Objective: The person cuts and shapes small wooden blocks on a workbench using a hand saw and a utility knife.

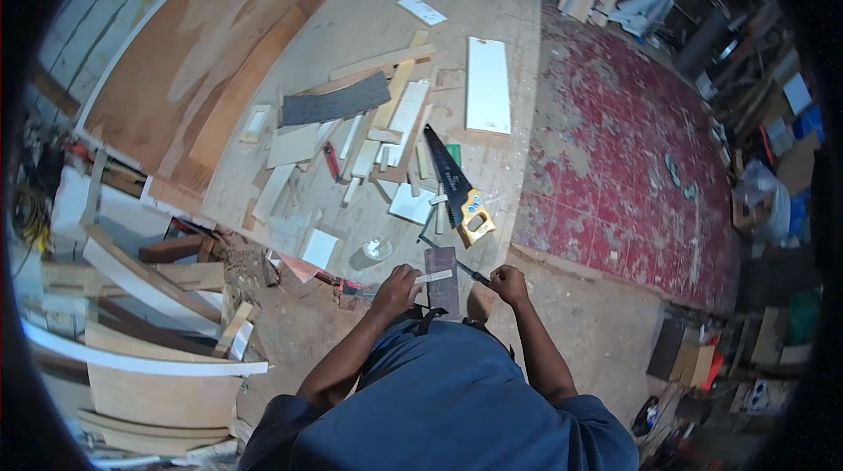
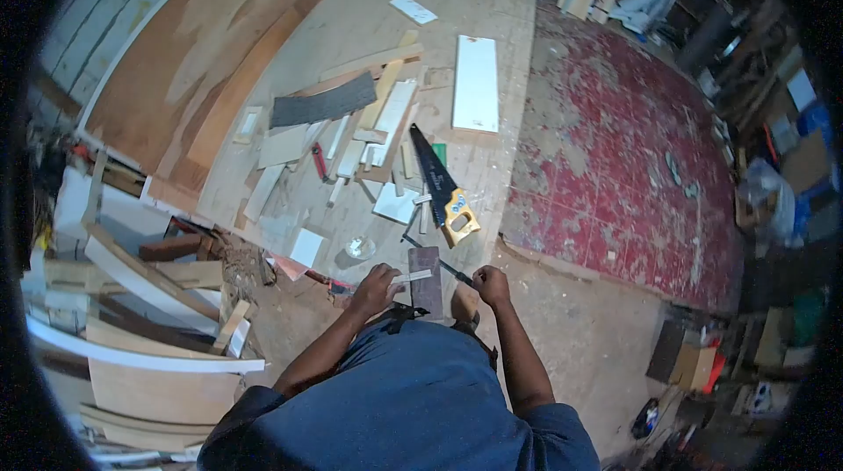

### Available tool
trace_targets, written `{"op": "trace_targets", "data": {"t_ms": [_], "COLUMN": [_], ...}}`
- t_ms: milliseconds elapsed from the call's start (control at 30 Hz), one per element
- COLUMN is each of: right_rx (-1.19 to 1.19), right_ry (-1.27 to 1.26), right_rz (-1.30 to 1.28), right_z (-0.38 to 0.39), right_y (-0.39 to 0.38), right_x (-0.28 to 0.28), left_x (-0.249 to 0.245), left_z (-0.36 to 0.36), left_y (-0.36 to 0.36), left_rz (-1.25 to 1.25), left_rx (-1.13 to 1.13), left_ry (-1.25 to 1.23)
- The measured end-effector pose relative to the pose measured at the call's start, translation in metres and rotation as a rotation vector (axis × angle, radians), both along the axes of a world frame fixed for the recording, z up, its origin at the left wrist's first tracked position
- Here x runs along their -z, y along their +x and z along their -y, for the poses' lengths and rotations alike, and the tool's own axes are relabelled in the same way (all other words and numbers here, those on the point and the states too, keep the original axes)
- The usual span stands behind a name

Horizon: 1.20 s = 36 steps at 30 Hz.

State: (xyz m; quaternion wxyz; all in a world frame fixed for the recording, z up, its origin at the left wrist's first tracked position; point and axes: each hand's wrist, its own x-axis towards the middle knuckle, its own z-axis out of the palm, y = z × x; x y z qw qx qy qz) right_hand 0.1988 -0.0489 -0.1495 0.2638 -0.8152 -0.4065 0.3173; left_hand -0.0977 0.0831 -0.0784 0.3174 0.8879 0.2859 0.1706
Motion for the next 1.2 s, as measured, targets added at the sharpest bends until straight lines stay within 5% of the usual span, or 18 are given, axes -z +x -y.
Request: {"op": "trace_targets", "data": {"t_ms": [167,367,633,800,933,1200], "right_rx": [-0.169,-0.385,-0.748,-0.522,-0.371,-0.401], "right_ry": [-0.004,0.427,-0.01,-0.164,-0.274,-0.178], "right_rz": [0.081,0.072,0.414,0.536,0.497,0.272], "right_z": [-0.087,-0.253,-0.465,-0.52,-0.528,-0.524], "right_y": [-0.032,-0.11,-0.24,-0.279,-0.298,-0.259], "right_x": [-0.044,-0.097,-0.027,0.024,0.006,-0.002], "left_x": [-0.023,-0.027,0.003,0.007,0.026,0.034], "left_z": [0.007,0.013,0.027,0.055,0.081,0.034], "left_y": [-0.038,-0.114,-0.21,-0.261,-0.293,-0.298], "left_rz": [0.034,0.007,0.004,-0.007,-0.004,-0.006], "left_rx": [-0.235,-0.56,-0.854,-1.082,-1.188,-1.078], "left_ry": [0.039,0.177,0.065,0.009,0.053,0.14]}}
